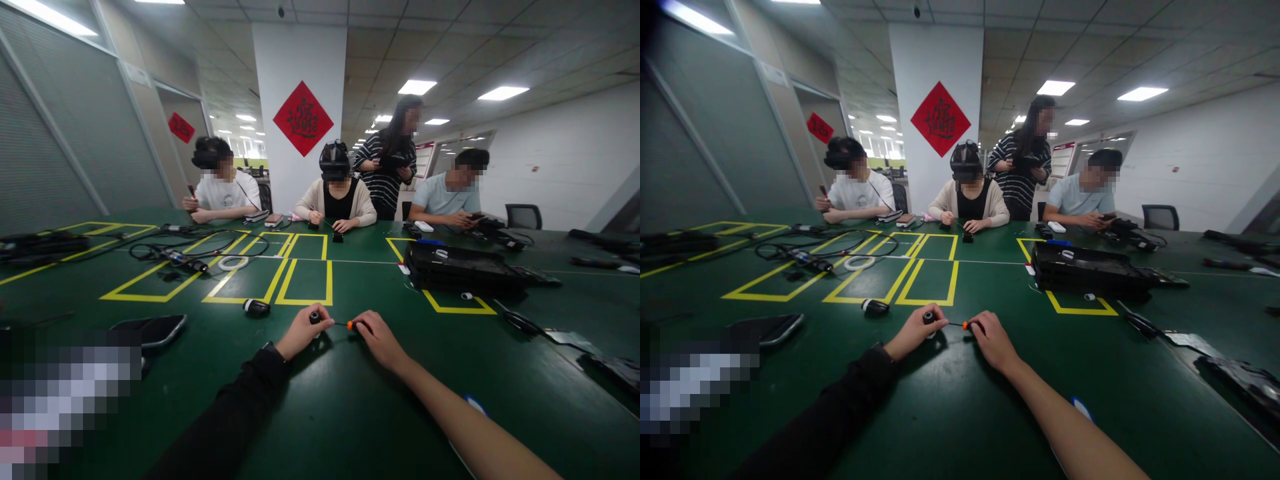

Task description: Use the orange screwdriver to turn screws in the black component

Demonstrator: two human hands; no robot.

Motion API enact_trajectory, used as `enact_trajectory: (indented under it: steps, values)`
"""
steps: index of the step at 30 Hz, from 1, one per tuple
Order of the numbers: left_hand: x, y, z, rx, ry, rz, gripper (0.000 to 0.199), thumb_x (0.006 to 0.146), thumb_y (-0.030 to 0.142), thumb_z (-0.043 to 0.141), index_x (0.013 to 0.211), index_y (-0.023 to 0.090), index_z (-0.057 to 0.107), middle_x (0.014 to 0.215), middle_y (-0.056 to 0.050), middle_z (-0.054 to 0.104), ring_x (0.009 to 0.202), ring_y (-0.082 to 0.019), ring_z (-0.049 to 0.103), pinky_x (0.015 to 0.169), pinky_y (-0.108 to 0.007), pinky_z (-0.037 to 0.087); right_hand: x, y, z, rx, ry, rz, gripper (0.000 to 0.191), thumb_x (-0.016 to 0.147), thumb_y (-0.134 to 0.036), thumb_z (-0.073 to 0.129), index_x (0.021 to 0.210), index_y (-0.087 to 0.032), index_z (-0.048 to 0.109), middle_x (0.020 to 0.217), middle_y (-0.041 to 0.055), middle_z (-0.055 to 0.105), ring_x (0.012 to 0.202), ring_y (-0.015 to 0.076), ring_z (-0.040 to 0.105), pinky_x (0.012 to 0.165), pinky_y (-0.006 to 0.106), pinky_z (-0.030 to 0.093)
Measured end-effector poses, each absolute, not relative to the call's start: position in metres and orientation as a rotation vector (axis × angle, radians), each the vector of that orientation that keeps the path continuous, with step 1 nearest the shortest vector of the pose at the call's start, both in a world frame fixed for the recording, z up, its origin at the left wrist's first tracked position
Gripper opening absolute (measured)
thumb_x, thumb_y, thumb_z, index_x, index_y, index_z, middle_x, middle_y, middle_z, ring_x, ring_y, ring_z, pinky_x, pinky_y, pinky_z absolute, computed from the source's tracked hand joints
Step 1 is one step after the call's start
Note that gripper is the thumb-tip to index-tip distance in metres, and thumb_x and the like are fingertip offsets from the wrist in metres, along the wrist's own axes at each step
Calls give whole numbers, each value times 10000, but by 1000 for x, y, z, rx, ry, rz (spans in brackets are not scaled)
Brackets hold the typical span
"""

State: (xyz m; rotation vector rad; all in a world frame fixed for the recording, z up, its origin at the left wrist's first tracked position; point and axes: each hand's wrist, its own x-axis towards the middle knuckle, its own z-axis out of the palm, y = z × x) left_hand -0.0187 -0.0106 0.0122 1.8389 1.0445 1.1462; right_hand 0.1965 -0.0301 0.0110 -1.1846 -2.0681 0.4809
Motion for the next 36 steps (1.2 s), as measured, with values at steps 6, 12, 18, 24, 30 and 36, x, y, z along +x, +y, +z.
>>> enact_trajectory:
  steps: [6,12,18,24,30,36]
  values:
    - [-19,-10,12,1848,1048,1154,228,712,368,602,707,142,570,679,2,573,636,-117,514,612,-229,385,197,-29,12,-1160,-2090,474,174,856,-189,417,873,-190,590,907,45,554,899,173,485,830,319,379]
    - [-20,-10,11,1862,1065,1136,232,710,371,604,709,142,570,678,-1,572,639,-121,517,616,-233,388,196,-32,14,-1154,-2070,488,137,776,-165,520,905,-197,556,910,33,551,890,177,486,811,318,387]
    - [-19,-10,11,1855,1049,1139,232,713,376,601,713,147,566,680,4,572,635,-119,516,614,-232,388,195,-32,13,-1191,-2064,497,152,799,-213,505,939,-200,562,931,40,556,896,179,492,805,315,392]
    - [-20,-11,12,1847,1042,1138,226,714,366,603,716,144,563,690,4,570,646,-118,517,626,-232,388,195,-32,15,-1216,-2092,487,211,874,-247,397,884,-189,600,908,49,566,906,174,490,832,319,378]
    - [-19,-12,14,1845,1056,1139,220,714,361,600,715,144,564,687,0,566,643,-121,515,624,-235,394,195,-34,18,-1171,-2109,494,162,854,-217,429,877,-190,587,905,45,560,897,177,487,820,323,386]
    - [-19,-11,11,1847,1054,1152,214,687,343,631,717,143,561,689,4,571,632,-114,515,618,-233,393,195,-34,17,-1172,-2070,512,140,773,-197,539,912,-197,551,915,35,556,882,180,498,791,321,398]
